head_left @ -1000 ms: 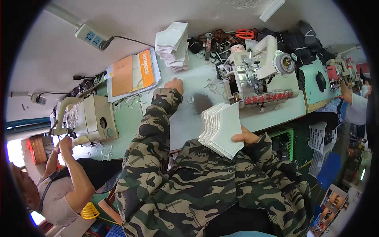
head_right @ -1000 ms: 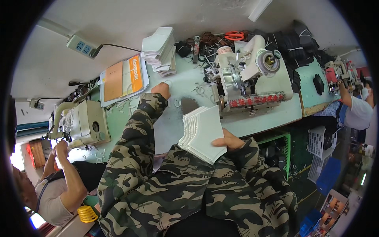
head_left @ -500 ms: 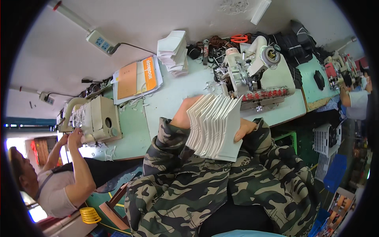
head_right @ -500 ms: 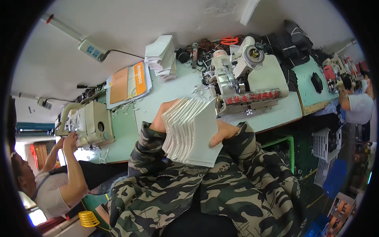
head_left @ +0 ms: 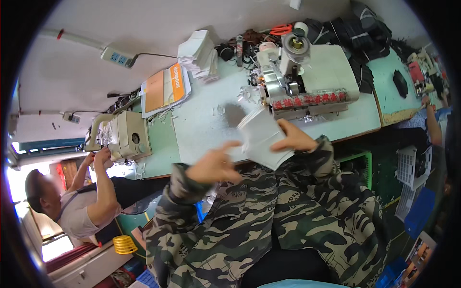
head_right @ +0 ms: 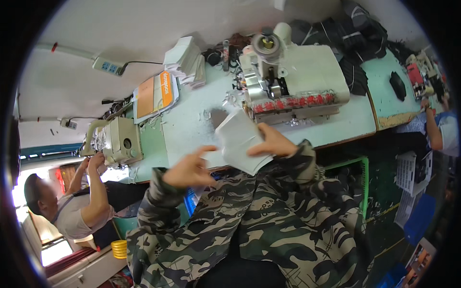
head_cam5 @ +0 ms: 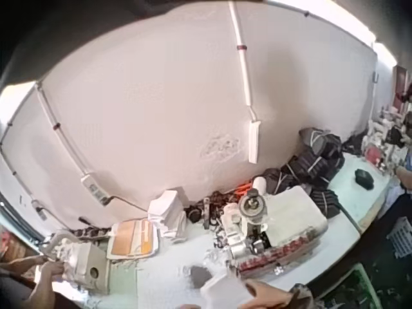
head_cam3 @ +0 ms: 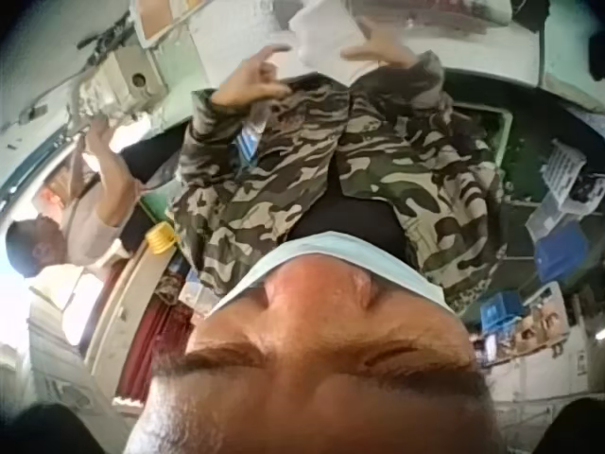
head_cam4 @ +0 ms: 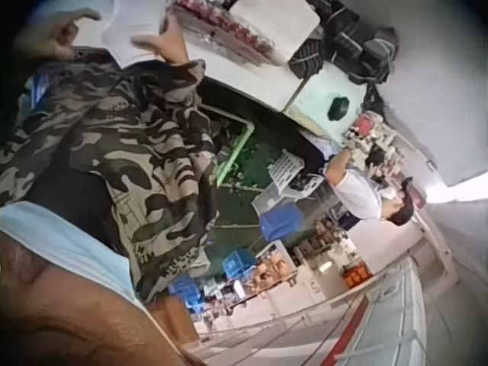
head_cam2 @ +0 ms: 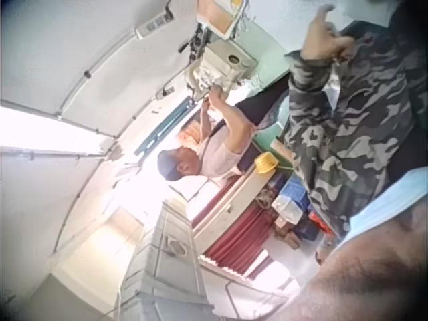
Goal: Skiving the edges of shoe upper components using an industrial machine.
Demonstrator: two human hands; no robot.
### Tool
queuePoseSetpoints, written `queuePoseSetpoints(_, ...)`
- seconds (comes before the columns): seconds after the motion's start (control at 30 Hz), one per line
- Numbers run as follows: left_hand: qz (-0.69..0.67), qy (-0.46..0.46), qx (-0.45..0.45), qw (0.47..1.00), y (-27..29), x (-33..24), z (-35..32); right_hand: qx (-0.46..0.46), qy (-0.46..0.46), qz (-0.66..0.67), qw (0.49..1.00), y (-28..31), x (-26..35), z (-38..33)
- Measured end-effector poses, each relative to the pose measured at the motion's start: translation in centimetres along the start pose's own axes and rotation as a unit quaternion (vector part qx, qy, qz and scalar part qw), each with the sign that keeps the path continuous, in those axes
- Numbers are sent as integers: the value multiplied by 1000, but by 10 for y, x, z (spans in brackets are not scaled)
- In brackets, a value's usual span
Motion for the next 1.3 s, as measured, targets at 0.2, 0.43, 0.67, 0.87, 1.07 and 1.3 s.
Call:
queuePoseSetpoints(0.2,-200,52,-387,899,1,133,64,71,16,231,970,-14,21,-49)
queuePoseSetpoints(0.43,-427,2,-55,902,-96,115,121,169,14,286,943,7,55,-66)
queuePoseSetpoints(0.67,-100,64,-77,990,14,10,143,462,-145,-247,840,-67,61,-19)
queuePoseSetpoints(0.87,89,-106,-164,977,6,-32,78,317,-64,-16,946,-54,48,-36)
queuePoseSetpoints(1.07,-35,14,-188,981,-44,35,38,133,34,140,981,-6,54,-65)
queuePoseSetpoints(1.3,-300,37,-214,929,-69,-59,12,53,77,-252,963,-23,33,-72)
Point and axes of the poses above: each hand's wrist, its own z-axis towards the middle knuckle, its own y-axis out of the back of the hand, x = y × z, the point moved 4 cm from there along z, towards the middle knuckle, and after that the axes turned 15 degrees about z, right-handed, at the moved point
